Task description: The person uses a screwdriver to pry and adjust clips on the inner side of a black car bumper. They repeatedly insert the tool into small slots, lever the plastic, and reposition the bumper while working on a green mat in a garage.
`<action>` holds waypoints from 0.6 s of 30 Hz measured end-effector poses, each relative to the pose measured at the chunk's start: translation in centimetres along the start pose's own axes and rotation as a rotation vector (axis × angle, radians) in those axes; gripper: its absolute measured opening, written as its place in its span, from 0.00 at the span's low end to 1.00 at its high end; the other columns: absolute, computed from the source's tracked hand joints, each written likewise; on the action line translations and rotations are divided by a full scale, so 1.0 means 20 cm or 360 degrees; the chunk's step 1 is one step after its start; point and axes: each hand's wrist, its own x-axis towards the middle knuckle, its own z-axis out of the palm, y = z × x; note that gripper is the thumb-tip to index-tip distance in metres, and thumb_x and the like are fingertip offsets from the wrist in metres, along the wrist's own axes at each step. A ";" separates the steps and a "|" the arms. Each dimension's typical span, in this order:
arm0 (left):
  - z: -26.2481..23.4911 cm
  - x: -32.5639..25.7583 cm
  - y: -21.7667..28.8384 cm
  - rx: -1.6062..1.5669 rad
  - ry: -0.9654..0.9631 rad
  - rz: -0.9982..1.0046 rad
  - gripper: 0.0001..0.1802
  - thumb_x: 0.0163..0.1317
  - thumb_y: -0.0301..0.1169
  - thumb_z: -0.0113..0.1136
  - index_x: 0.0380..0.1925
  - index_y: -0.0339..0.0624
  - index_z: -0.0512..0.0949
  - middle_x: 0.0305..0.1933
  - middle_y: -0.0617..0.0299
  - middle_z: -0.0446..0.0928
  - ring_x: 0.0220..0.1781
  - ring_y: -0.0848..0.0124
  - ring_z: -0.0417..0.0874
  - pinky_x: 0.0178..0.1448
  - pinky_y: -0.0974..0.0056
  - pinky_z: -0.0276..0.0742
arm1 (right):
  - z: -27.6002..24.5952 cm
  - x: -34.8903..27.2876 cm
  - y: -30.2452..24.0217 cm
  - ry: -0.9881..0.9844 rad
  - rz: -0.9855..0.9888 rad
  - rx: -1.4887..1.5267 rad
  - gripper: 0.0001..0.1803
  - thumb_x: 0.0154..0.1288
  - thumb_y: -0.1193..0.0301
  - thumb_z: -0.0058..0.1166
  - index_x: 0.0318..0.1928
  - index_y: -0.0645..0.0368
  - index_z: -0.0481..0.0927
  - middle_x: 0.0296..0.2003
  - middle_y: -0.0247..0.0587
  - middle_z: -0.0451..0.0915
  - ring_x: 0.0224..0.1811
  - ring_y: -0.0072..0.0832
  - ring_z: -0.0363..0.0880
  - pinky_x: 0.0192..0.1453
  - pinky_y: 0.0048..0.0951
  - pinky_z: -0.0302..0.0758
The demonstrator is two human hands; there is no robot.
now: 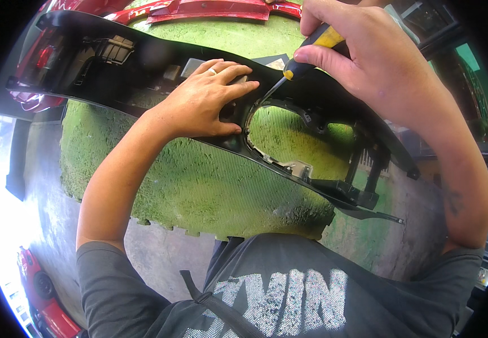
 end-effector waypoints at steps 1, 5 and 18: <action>0.00 0.00 0.00 0.0001 0.0000 0.0001 0.52 0.52 0.43 0.85 0.80 0.51 0.75 0.83 0.48 0.70 0.85 0.46 0.70 0.90 0.41 0.61 | 0.01 0.00 -0.01 0.0021 -0.0014 -0.0029 0.17 0.79 0.63 0.68 0.48 0.66 0.79 0.37 0.59 0.87 0.46 0.54 0.90 0.54 0.47 0.81; 0.00 0.00 0.00 -0.0006 0.0003 0.0006 0.52 0.52 0.43 0.85 0.80 0.51 0.76 0.83 0.47 0.70 0.85 0.46 0.70 0.90 0.41 0.61 | -0.01 0.00 -0.04 0.0001 0.0024 -0.0002 0.16 0.79 0.64 0.68 0.48 0.66 0.79 0.38 0.59 0.87 0.47 0.53 0.90 0.56 0.47 0.80; 0.00 0.00 0.00 -0.0001 0.0000 0.0000 0.53 0.52 0.44 0.85 0.80 0.51 0.76 0.84 0.47 0.70 0.85 0.46 0.70 0.91 0.42 0.60 | 0.00 0.02 0.04 -0.0091 0.0099 0.0252 0.15 0.79 0.65 0.68 0.48 0.65 0.79 0.38 0.58 0.87 0.46 0.50 0.91 0.55 0.46 0.82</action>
